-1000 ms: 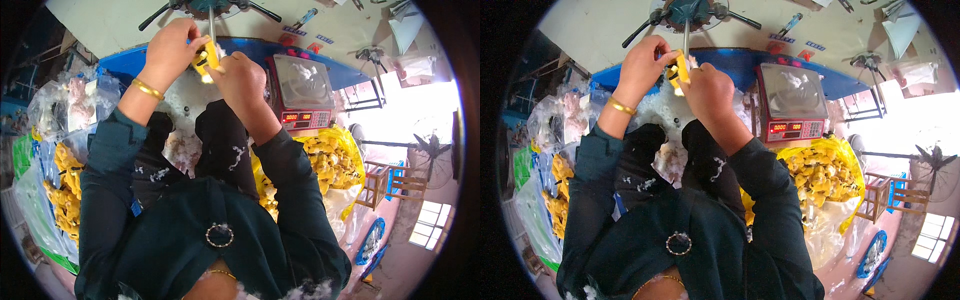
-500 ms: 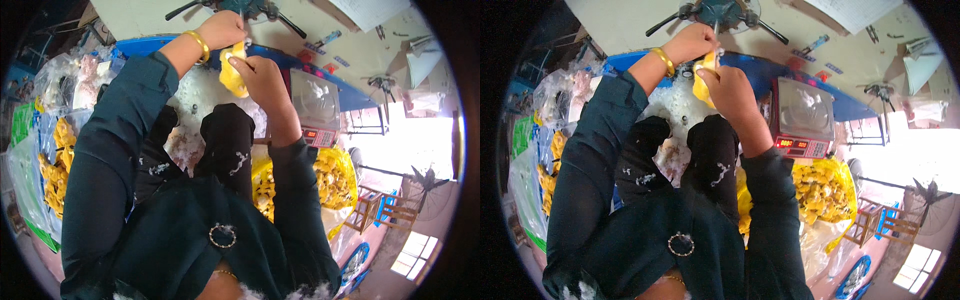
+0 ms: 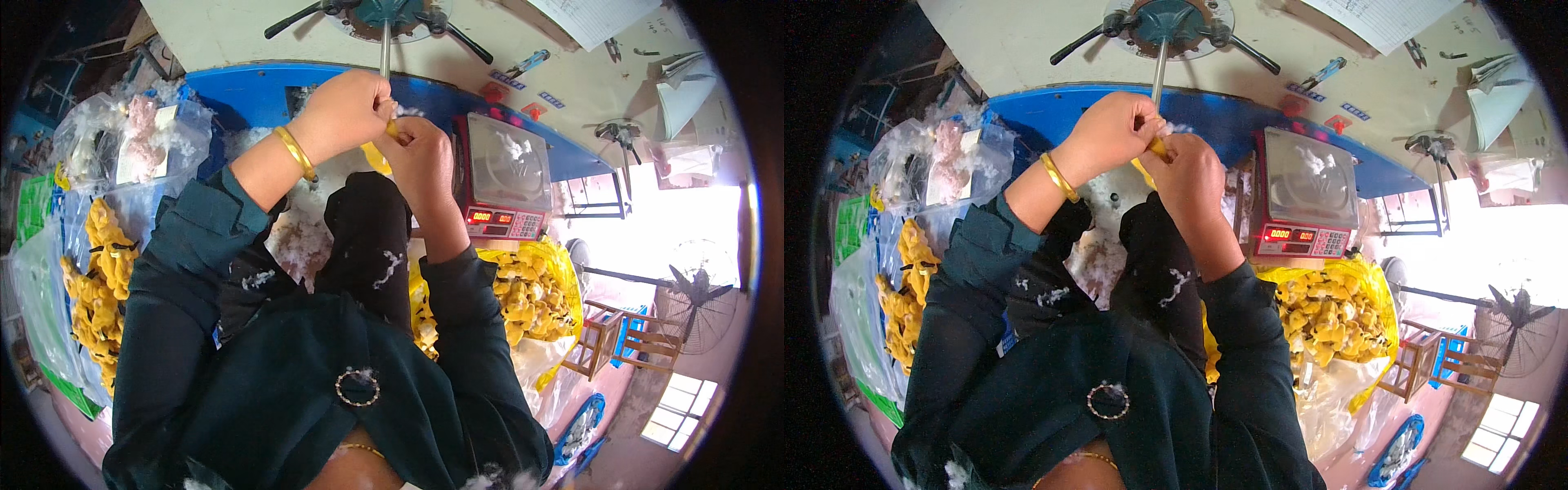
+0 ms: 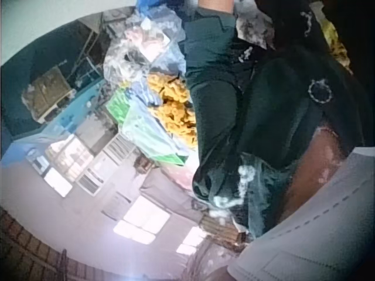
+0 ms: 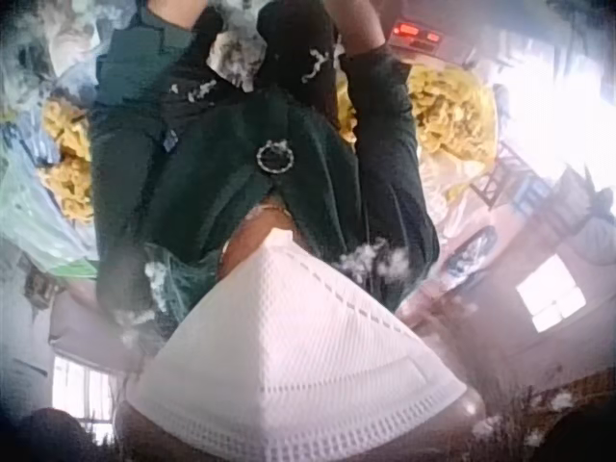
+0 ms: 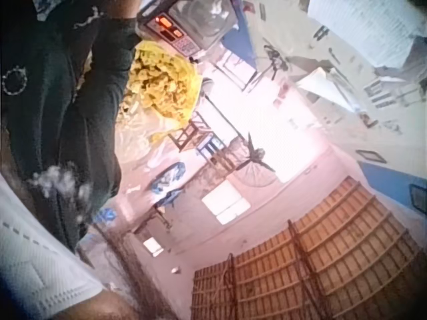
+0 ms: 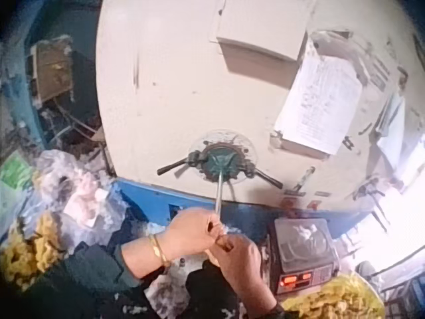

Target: The person repeatedly picks yellow cloth items, inserts white stuffing into them using a rotating spindle, and places the stuffed items into a yellow bag. The process is continuous and repetitive throughout the clip.

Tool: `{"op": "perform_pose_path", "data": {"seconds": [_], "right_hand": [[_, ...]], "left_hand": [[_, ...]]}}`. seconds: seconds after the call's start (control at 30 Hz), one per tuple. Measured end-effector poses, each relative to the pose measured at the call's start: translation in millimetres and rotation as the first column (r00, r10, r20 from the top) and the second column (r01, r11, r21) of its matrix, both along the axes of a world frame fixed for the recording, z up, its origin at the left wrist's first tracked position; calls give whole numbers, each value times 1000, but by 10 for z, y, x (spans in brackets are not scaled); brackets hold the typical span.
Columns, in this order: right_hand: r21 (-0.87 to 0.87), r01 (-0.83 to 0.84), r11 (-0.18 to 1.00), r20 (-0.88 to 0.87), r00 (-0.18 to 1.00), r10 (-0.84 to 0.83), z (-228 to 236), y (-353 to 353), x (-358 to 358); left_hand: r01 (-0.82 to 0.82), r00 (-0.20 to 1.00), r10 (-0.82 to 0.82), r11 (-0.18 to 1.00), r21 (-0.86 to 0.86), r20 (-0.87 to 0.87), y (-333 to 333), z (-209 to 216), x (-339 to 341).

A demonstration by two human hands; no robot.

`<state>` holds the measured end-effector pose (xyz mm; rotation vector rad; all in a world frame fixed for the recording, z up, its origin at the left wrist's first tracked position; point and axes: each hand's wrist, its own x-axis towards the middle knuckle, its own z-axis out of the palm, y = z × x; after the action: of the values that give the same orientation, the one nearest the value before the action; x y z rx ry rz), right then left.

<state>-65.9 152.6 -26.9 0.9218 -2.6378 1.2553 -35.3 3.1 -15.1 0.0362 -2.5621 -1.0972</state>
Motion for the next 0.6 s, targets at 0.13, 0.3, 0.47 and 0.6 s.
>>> {"op": "perform_pose_path", "data": {"seconds": [0.13, 0.3, 0.47, 0.6], "right_hand": [[-30, -72, 997, -72, 995, 70, -20, 36, -23], [-215, -290, 933, 291, 892, 344, -216, 171, -628], [-292, -266, 919, -91, 964, 250, -228, -95, -689], [-323, 7, 946, -486, 857, -172, -554, 73, -40]], "left_hand": [[-17, 1000, 16, 998, -57, -25, 38, 3, 69], [33, 993, -29, 999, -36, 114, -107, 84, 23], [148, 965, -196, 955, 258, 172, -338, -216, -106], [114, 969, -167, 956, 270, 181, -243, -136, -47]]}}
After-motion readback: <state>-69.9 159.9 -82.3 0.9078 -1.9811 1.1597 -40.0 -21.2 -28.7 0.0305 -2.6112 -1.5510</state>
